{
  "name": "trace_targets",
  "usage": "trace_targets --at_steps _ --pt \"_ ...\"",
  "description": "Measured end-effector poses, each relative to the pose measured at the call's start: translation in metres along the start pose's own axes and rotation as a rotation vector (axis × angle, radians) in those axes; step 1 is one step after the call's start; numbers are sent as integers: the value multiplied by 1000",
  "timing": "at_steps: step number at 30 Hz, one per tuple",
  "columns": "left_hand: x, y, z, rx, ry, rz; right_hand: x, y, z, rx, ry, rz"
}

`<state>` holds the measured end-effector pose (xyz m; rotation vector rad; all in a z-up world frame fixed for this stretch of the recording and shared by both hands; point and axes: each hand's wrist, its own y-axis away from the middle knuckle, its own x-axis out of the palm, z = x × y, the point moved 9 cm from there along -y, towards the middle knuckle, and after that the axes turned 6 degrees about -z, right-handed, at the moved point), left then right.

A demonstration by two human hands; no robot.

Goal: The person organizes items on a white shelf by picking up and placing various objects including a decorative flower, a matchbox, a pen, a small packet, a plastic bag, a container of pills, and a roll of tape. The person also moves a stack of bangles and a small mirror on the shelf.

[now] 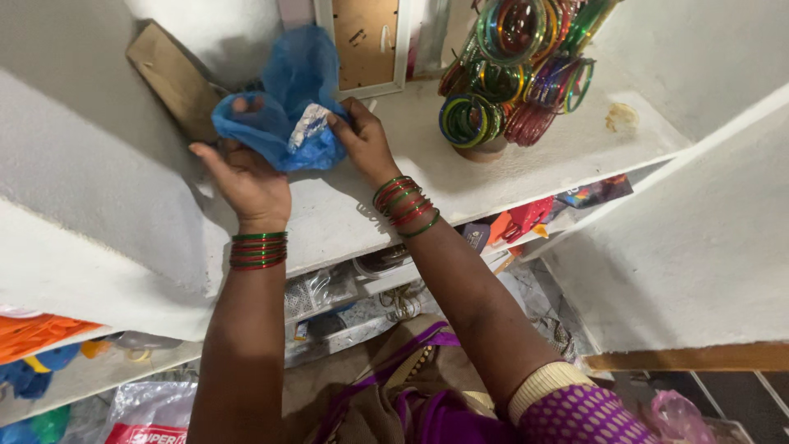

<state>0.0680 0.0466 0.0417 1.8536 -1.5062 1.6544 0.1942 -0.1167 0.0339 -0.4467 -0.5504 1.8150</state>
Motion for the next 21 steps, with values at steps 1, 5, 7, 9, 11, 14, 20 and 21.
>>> trace_targets --at_steps 1,5,7,9,11,14,20,21 --pt "-13 -2 1 -20 13 -87 0 0 2 -9 -81 -1" --pt "-46 -6 12 -63 -105 -211 -1 -2 6 48 -347 -24" --pt "-48 -7 23 -101 -204 -152 0 -1 5 129 -499 -34" --pt "-44 -6 37 -169 -258 -80 2 -1 5 208 -696 -32" --pt "-44 -4 46 -245 -304 -113 3 1 4 282 -777 -21" --pt "-38 5 60 -406 -285 -127 8 5 6 304 -918 66" --pt "-3 20 53 -573 -56 -10 15 11 25 155 -485 216" --pt "0 21 46 -535 -53 3 19 13 33 77 -368 243"
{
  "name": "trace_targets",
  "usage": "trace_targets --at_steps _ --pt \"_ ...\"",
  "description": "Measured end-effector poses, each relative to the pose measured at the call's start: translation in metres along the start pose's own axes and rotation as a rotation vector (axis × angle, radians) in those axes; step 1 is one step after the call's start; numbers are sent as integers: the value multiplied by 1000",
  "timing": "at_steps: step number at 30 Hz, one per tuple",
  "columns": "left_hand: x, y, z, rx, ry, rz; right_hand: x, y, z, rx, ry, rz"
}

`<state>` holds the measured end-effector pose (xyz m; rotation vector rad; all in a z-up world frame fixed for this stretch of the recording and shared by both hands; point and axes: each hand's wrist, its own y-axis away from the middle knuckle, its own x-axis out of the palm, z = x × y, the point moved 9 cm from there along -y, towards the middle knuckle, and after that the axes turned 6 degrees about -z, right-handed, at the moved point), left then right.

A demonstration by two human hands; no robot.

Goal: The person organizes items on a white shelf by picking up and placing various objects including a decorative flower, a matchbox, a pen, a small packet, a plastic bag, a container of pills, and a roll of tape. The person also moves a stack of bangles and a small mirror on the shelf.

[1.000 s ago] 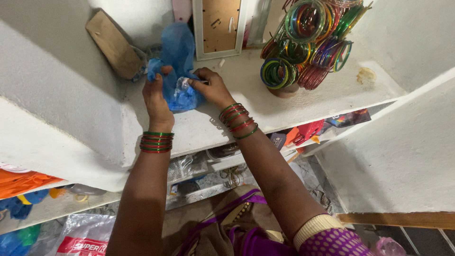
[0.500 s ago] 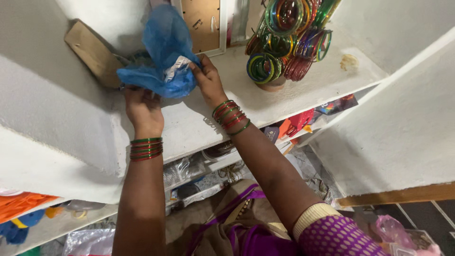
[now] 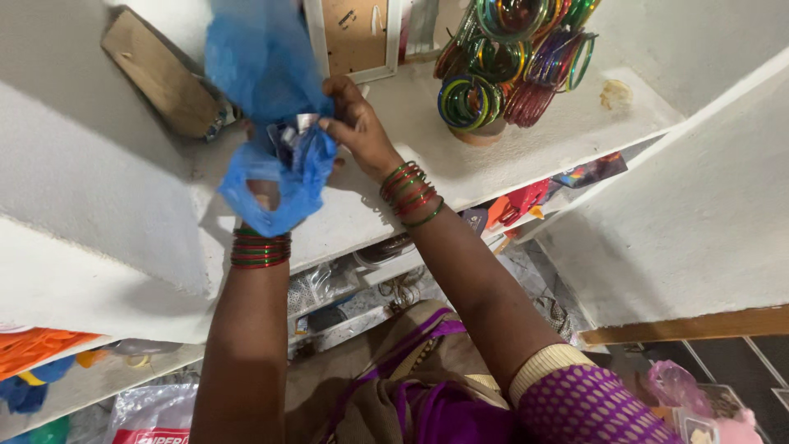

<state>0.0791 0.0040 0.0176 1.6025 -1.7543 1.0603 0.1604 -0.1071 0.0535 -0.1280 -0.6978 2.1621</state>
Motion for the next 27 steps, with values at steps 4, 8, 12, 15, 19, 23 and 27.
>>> trace_targets --at_steps 4,8,12,15,19,23,27 --pt "6 6 -14 105 -69 9 10 12 49 -438 414 -144" --pt "-1 -1 -22 232 -114 -25 19 28 72 -555 671 -228" --pt "-23 -11 -24 280 -113 -93 36 22 54 -329 771 -31" --pt "-34 -22 -26 309 -82 -135 43 18 57 -352 796 -6" --pt "-40 -20 -18 332 -161 -142 41 15 57 -333 856 -44" --pt "-39 -28 -7 241 -222 -51 49 19 61 -451 830 -30" --pt "-47 -38 -5 266 -347 -151 43 16 49 -375 786 -34"
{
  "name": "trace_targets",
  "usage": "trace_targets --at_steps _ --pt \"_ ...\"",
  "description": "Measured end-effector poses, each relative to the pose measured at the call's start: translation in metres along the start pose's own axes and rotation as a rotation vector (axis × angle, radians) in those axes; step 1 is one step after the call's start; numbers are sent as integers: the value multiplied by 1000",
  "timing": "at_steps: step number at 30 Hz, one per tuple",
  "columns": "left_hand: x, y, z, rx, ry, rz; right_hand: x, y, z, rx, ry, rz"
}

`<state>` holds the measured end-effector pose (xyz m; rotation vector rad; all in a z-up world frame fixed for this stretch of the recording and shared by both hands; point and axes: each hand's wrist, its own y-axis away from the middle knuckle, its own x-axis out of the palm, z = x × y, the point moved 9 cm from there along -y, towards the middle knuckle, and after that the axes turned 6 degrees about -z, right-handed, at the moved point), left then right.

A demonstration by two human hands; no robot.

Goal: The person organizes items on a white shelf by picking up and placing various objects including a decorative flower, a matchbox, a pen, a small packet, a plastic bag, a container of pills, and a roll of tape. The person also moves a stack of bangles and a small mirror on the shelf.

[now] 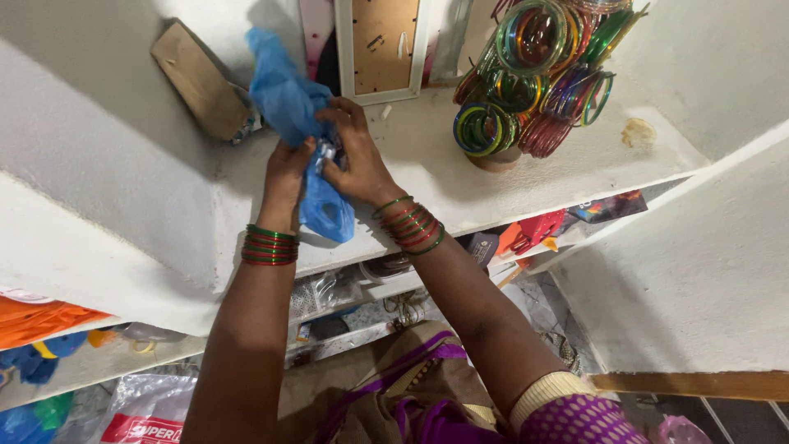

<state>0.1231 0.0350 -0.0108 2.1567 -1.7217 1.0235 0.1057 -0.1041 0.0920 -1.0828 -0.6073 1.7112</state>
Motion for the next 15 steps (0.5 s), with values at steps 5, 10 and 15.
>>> trace_targets --at_steps 5,10,15 --pt "7 17 -3 -20 63 -32 -2 1 -28 26 47 -49" --pt "27 22 -14 152 -256 56 -6 4 -66 88 -32 -155" --pt "42 29 -14 419 -534 225 4 3 -95 177 -278 -120"
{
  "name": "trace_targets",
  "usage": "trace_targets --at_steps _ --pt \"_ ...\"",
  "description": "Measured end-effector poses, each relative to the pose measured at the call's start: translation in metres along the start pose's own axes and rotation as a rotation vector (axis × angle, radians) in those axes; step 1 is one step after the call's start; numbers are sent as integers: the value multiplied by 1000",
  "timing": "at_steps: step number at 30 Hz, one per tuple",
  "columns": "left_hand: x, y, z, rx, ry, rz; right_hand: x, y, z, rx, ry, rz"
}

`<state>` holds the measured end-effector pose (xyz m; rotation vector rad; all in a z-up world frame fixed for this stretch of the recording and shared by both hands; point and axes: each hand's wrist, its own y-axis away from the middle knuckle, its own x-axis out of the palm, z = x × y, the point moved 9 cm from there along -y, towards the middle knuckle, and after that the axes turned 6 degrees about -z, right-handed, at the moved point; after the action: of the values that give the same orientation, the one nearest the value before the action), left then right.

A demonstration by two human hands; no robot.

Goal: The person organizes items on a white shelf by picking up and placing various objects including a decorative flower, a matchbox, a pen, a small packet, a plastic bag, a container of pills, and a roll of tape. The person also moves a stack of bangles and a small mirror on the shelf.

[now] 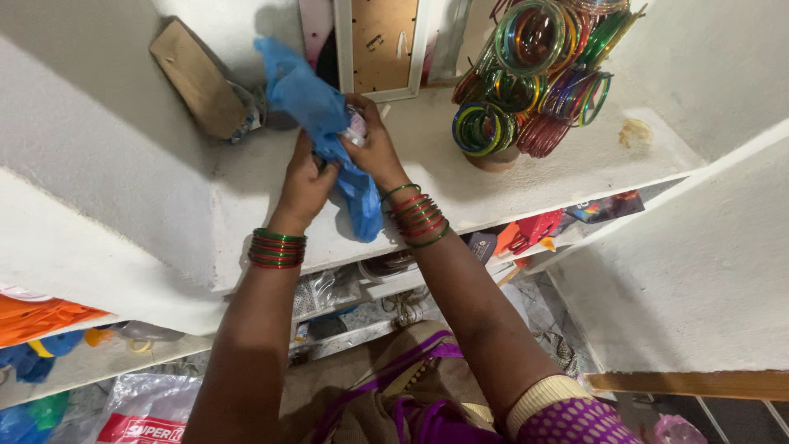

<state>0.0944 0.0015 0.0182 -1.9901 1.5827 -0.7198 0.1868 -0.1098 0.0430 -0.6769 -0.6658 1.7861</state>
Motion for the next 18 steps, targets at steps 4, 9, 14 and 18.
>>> trace_targets --at_steps 4,9,14,18 --pt "-23 2 2 0 -469 -197 4 6 1 63 -114 65" --pt "-33 0 -17 -6 -482 -312 -3 6 -10 266 -239 -33" --pt "-38 4 -27 54 -410 -379 4 7 -13 187 -312 18" --pt "-54 7 -13 127 -375 -457 7 11 -27 283 -257 67"
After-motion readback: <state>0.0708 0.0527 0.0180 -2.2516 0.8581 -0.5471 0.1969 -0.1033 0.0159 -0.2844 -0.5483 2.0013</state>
